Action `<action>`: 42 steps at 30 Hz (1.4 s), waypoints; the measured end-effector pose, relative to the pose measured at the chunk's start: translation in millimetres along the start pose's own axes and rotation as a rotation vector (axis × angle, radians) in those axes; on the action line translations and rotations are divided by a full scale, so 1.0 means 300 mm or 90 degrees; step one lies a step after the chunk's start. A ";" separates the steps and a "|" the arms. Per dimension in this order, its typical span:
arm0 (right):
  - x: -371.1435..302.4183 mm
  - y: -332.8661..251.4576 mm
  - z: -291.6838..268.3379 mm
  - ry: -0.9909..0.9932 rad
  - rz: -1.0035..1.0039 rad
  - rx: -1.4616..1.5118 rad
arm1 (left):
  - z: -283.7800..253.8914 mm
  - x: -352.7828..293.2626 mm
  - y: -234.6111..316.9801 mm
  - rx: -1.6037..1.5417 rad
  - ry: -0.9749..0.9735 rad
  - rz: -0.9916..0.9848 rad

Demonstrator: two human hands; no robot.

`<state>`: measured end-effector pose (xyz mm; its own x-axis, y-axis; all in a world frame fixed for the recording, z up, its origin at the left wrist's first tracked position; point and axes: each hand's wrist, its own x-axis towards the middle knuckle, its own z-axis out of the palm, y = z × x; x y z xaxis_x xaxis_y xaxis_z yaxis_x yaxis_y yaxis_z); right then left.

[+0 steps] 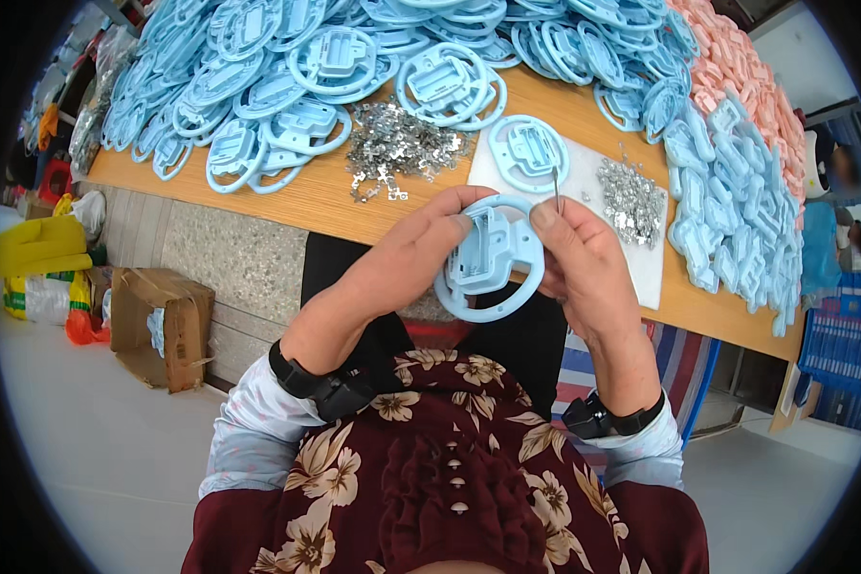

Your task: Assembling metal clips into blue circular plastic frames on a factory table.

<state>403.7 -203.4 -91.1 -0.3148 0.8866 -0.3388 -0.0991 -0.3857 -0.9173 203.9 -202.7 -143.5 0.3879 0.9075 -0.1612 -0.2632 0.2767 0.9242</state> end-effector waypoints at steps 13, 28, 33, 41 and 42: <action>-0.016 0.102 0.049 0.107 -0.293 -0.277 | -0.011 -0.020 -0.059 -0.290 -0.081 -0.019; -0.020 0.106 0.073 0.042 -0.485 -0.609 | 0.000 -0.014 -0.070 -0.279 -0.052 0.042; -0.025 0.097 0.068 0.132 -0.384 -0.506 | -0.021 -0.011 -0.052 -0.377 -0.117 0.026; -0.011 0.098 0.078 0.132 -0.361 -0.691 | 0.007 -0.019 -0.049 -0.342 -0.082 0.093; -0.009 0.100 0.077 0.137 -0.380 -0.725 | 0.008 -0.020 -0.047 -0.302 -0.061 0.096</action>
<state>379.8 -223.1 -112.9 -0.3333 0.9088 0.2509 0.7137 0.4171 -0.5627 207.4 -212.9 -154.7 0.3882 0.9215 0.0149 -0.6860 0.2781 0.6724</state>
